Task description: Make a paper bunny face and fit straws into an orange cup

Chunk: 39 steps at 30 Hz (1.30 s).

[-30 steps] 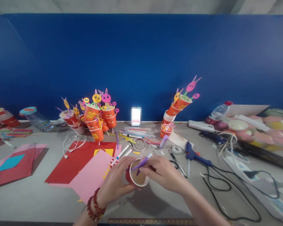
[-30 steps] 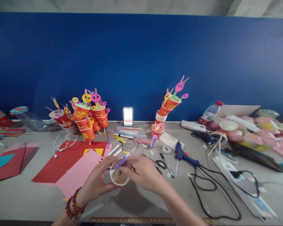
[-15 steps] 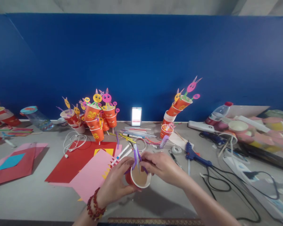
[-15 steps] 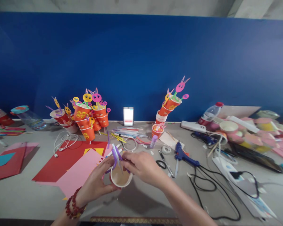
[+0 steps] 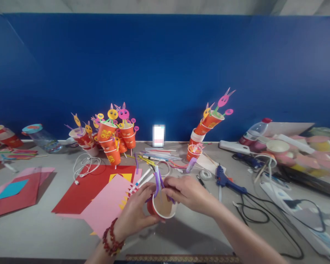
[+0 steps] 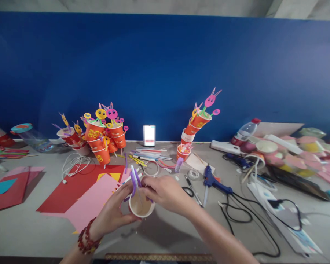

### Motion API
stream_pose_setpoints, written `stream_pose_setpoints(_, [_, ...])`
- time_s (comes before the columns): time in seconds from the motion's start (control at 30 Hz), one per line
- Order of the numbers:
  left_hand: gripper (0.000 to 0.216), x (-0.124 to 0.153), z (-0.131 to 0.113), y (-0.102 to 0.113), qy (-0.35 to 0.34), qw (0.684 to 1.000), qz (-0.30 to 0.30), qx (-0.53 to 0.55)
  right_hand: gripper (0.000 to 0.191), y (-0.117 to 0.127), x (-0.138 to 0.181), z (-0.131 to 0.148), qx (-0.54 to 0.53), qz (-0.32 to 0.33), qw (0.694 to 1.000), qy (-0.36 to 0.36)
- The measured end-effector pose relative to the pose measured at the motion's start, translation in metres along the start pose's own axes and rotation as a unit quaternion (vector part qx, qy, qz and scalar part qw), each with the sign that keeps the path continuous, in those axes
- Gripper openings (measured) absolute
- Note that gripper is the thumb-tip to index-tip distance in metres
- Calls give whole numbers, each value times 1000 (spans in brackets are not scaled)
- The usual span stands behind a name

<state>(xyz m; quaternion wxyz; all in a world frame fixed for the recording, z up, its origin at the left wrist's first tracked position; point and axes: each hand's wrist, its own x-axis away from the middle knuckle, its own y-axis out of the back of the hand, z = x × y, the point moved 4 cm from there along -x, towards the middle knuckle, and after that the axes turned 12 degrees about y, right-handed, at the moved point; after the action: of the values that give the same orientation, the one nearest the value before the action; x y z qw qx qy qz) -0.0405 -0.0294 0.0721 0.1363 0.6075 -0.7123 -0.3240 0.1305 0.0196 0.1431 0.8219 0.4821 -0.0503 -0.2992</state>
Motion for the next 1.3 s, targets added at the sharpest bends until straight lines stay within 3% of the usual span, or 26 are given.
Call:
stream_pose_setpoints(0.3, [71,-1,-1,-1,-8,1000,15,25,18,-2,-2,2,34,72,996,44])
stream_pose_setpoints(0.57, [71,-1,-1,1,-10,999,7,31,19,-10,-2,-4,78,60,993,59])
stream_pose_setpoints(0.7, [48,1,6,2,5,996,7,91,20,-25,4,-11,116,52,989,78])
stream_pose_setpoints(0.83, [59,9,15,-18,20,992,16,127,22,-46,14,-20,114,38,989,88])
stream_pose_setpoints(0.97, [79,16,28,-43,72,960,-19,271,39,-56,21,-29,105,25,993,45])
stream_pose_setpoints(1.03, [103,18,31,-53,79,968,23,236,43,-56,22,-30,90,14,995,38])
stream_pose_setpoints(1.1, [110,19,33,-58,95,978,74,170,45,-55,22,-28,71,9,996,50])
stream_pose_setpoints(1.2, [95,18,31,-54,104,983,104,108,47,-51,23,-22,28,1,997,71])
stream_pose_setpoints(1.3, [84,16,22,-46,58,991,91,82,39,-44,25,-16,-17,-5,998,66])
